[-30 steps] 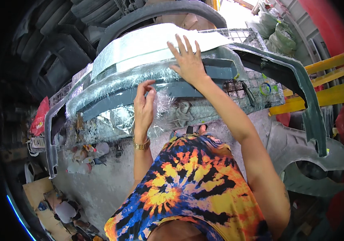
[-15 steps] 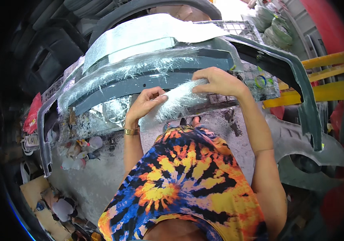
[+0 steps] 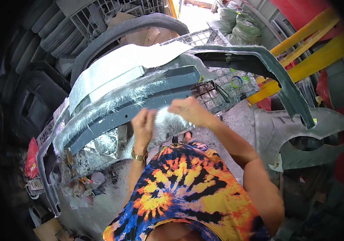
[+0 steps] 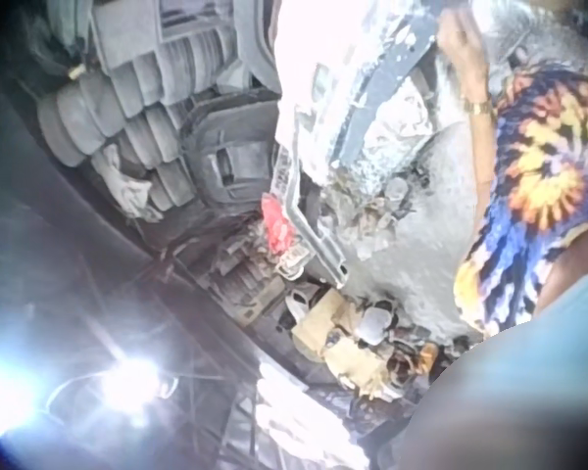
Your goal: Applying fiberglass sheets and adhesive material to repair a car bumper.
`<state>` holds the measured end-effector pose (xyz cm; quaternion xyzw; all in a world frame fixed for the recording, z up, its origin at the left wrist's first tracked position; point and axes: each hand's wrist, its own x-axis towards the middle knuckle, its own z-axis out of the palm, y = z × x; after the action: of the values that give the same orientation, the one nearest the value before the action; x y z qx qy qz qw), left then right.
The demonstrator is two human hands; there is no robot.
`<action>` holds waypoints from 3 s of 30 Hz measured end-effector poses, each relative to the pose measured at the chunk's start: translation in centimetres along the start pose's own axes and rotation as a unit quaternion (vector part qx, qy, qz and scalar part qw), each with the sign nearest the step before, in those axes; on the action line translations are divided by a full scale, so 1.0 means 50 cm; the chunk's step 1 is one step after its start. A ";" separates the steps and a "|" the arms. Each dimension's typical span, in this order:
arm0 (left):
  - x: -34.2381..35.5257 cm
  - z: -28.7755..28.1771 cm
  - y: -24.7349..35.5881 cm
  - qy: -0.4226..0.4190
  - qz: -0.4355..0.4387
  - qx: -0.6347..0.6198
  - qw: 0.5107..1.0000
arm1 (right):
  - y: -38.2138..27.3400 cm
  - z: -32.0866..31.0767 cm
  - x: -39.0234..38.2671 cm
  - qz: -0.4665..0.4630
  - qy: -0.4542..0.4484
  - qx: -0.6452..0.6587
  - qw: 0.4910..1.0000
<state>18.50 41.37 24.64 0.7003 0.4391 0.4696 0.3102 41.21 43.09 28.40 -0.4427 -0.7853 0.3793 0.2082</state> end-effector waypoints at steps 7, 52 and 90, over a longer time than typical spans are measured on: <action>0.070 0.010 0.014 -0.085 -0.135 -0.158 0.974 | -0.025 -0.075 0.041 0.023 -0.002 0.007 1.000; 0.228 0.122 -0.042 -0.095 0.012 0.199 0.975 | 0.115 -0.171 0.156 0.087 0.131 -0.429 0.890; 0.015 0.014 0.073 -0.063 0.048 -0.067 0.995 | 0.061 0.017 -0.044 -0.092 0.322 0.210 0.919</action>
<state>20.46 40.53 27.75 0.7265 0.3516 0.4672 0.3609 43.44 41.84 25.49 -0.4133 -0.6153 0.3515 0.5718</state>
